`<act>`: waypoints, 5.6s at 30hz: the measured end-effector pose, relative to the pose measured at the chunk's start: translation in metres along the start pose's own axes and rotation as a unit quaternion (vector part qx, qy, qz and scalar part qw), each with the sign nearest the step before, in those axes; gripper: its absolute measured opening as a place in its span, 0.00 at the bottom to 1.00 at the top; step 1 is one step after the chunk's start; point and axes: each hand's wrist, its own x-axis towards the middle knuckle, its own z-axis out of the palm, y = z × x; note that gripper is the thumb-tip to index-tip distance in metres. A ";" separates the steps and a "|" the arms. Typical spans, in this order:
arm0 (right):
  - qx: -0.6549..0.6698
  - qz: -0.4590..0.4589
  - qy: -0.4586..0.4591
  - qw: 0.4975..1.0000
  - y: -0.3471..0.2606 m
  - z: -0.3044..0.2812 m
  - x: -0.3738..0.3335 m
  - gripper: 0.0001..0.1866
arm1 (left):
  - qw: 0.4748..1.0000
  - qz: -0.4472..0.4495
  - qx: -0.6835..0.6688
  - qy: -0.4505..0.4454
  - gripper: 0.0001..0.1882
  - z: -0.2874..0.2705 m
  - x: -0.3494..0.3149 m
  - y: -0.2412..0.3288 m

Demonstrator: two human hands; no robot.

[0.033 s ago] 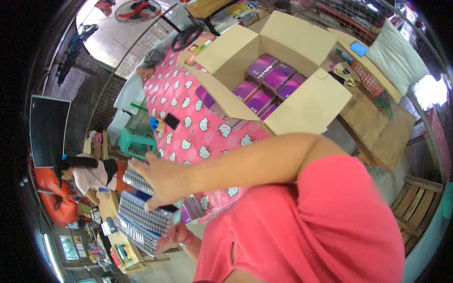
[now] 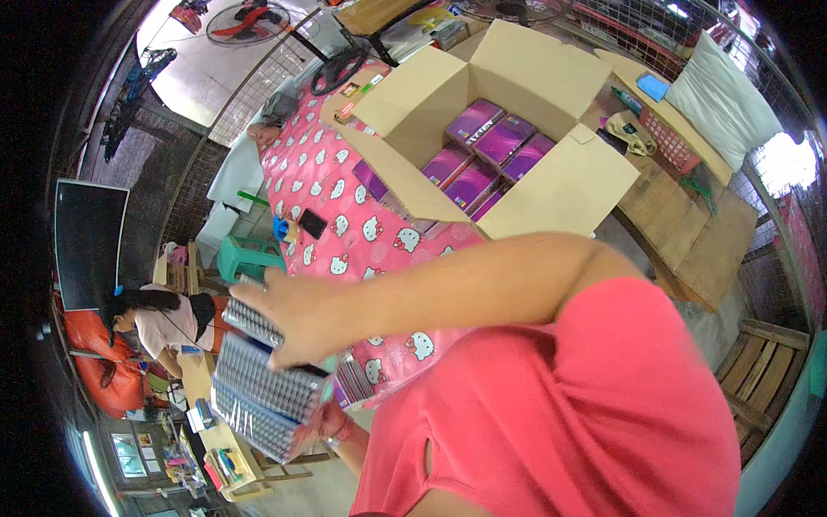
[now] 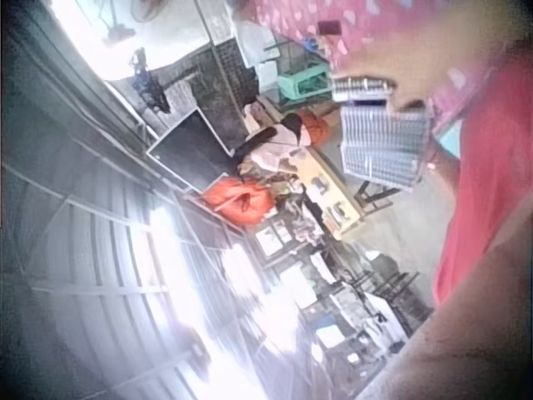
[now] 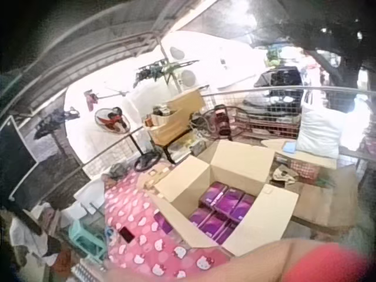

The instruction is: The person sweeps debris from a concrete floor into a dustpan using a small broom and then places stacks of purple notebooks into a cardboard box on a table.

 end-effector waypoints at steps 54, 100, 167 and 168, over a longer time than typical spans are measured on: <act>-0.051 0.561 0.206 0.800 0.258 -0.152 -0.071 0.26 | 0.875 -0.366 0.057 -0.311 0.18 0.265 0.192 -0.132; 0.063 0.642 -0.003 0.764 0.276 -0.200 -0.130 0.17 | 0.284 0.255 0.909 -0.167 0.24 -0.018 0.174 0.072; -0.021 0.082 0.529 0.844 0.084 -0.132 -0.037 0.33 | 0.948 -0.300 -0.063 -0.080 0.42 -0.021 0.071 -0.103; 0.009 0.132 0.546 0.827 0.106 -0.149 -0.034 0.35 | 0.949 -0.299 -0.061 -0.081 0.42 -0.018 0.071 -0.102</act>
